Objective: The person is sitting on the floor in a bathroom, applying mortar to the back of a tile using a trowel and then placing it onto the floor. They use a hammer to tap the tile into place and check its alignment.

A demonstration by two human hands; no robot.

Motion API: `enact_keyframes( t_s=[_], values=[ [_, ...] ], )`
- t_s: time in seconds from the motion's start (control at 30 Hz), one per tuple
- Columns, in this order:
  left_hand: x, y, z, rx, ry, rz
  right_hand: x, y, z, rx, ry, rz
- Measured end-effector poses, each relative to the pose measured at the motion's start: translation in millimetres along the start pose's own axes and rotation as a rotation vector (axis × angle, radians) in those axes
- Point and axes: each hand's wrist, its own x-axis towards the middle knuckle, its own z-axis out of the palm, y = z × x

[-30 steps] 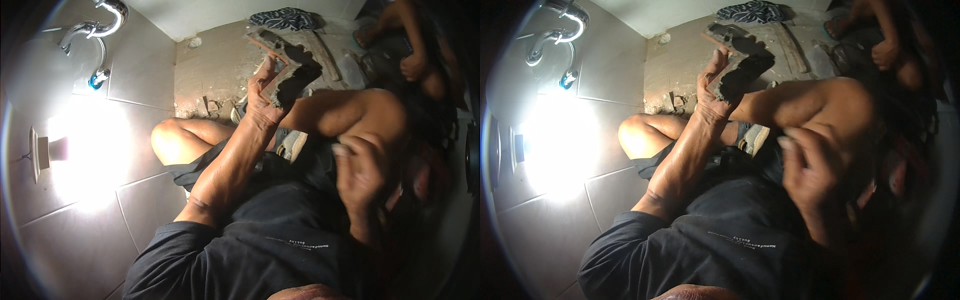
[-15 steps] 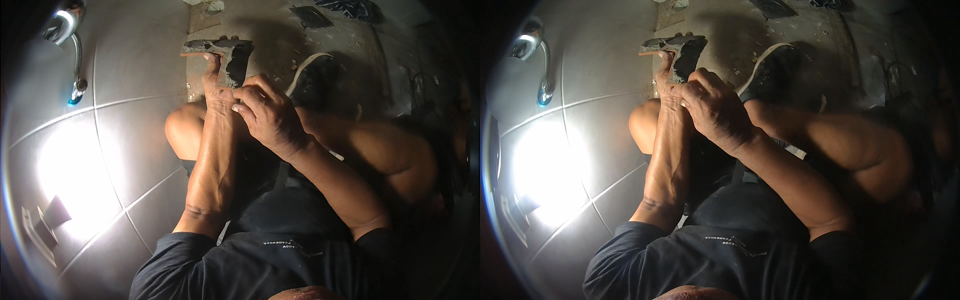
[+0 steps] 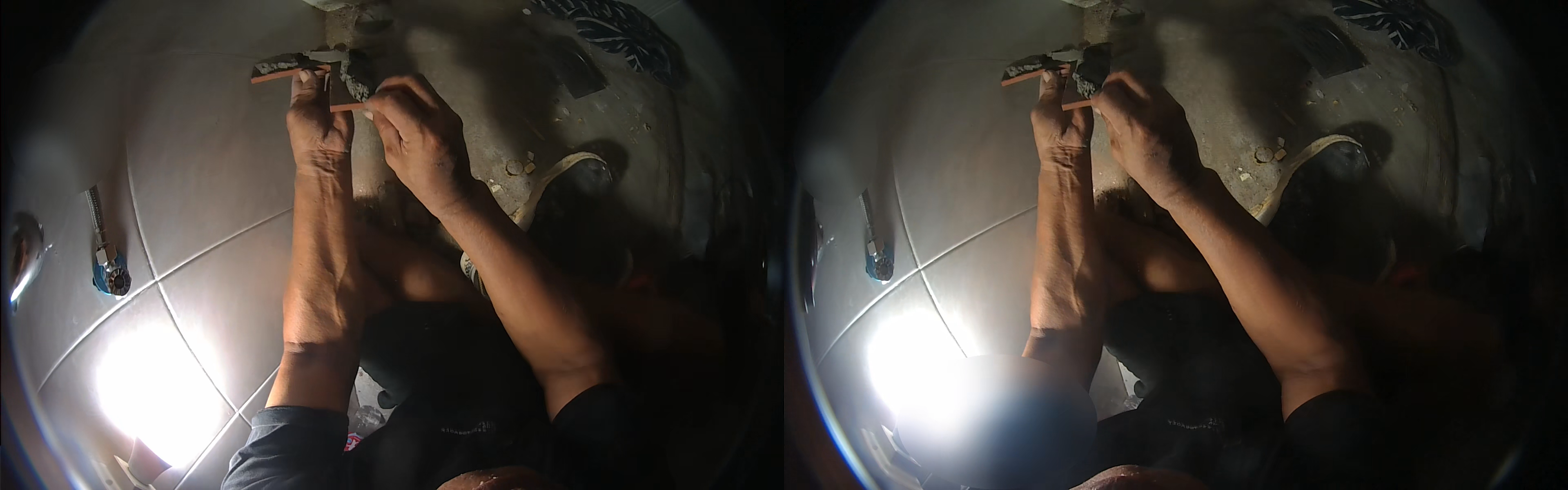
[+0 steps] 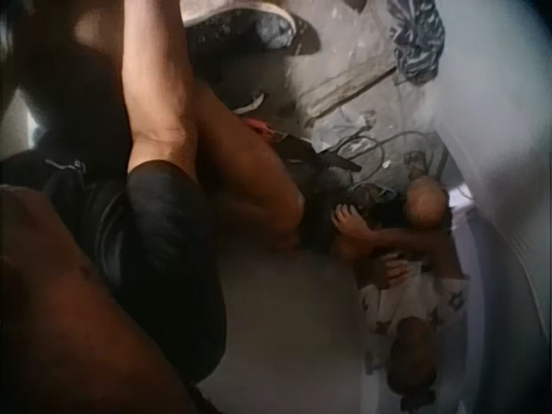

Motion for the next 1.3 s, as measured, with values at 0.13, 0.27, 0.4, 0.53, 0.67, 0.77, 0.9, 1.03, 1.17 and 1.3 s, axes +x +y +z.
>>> enact_keyframes(
  t_s=[0.13, 0.27, 0.4, 0.53, 0.67, 0.77, 0.9, 1.03, 1.17, 1.3],
  values=[
    [46, 18, 9, 0.240, 0.072, 0.133, 25, 28, 31, 0.062, 0.118, 0.028],
    [68, 16, 18, 0.426, 0.084, 0.227, 35, 56, 49, 0.125, 0.144, 0.171],
    [82, 18, 23, 0.561, 0.060, 0.330, 38, 90, 70, 0.248, 0.194, 0.313],
    [86, 19, 12, 0.772, 0.057, 0.494, 48, 101, 75, 0.364, 0.133, 0.538],
    [71, 11, 19, 0.965, 0.135, 0.562, 41, 116, 77, 0.470, 0.117, 0.651],
    [72, 10, 20, 1.116, 0.205, 0.627, 42, 125, 80, 0.414, 0.081, 0.652],
    [77, 7, 22, 1.419, 0.355, 0.681, 52, 128, 82, 0.410, 0.003, 0.697],
    [86, 3, 20, 1.473, 0.405, 0.651, 60, 140, 87, 0.176, -0.093, 0.634],
    [95, -3, 12, 1.590, 0.512, 0.734, 69, 155, 94, 0.110, -0.159, 0.615],
    [102, -2, 22, 1.846, 0.572, 0.662, 77, 168, 90, 0.061, -0.196, 0.613]
  ],
)
